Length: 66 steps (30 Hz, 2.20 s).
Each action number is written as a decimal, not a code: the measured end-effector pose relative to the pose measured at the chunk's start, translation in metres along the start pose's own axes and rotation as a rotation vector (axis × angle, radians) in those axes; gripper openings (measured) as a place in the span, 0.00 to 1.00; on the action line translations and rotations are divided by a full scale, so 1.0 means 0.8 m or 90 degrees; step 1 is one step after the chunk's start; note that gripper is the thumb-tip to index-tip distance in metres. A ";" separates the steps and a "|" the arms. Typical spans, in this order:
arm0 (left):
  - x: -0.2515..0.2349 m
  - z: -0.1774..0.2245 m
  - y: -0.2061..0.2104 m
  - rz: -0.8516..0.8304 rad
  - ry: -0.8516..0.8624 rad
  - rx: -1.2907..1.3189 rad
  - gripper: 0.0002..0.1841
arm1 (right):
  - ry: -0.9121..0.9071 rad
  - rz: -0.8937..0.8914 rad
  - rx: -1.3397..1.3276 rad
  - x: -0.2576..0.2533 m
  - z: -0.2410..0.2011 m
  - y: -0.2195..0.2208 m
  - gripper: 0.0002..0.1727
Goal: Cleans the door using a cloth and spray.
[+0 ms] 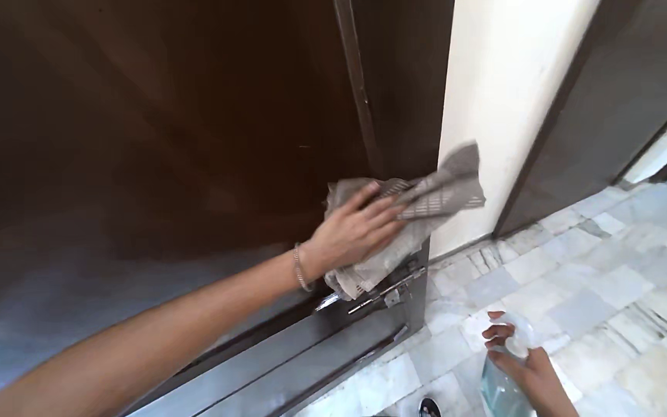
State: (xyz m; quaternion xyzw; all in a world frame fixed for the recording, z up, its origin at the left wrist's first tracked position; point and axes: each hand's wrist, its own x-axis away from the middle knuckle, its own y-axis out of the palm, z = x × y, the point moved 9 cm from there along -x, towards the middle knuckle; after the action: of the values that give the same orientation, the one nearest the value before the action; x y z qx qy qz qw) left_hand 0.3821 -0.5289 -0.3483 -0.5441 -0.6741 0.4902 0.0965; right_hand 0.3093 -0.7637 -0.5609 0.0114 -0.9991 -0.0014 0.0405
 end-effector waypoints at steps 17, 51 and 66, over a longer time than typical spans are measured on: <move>-0.016 0.011 0.015 -0.002 0.016 -0.018 0.25 | -0.006 0.004 -0.014 0.002 0.000 -0.008 0.33; -0.040 0.117 0.107 -0.688 0.206 0.094 0.19 | -0.011 0.005 -0.029 0.052 0.009 -0.003 0.33; -0.048 0.012 0.002 -0.118 0.053 0.081 0.17 | -0.038 0.007 -0.020 0.056 -0.004 0.000 0.33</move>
State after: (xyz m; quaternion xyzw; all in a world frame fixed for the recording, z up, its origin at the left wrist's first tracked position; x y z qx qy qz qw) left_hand 0.3916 -0.5664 -0.3392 -0.4920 -0.6847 0.4978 0.2034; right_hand 0.2652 -0.7649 -0.5539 0.0055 -0.9998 -0.0176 0.0106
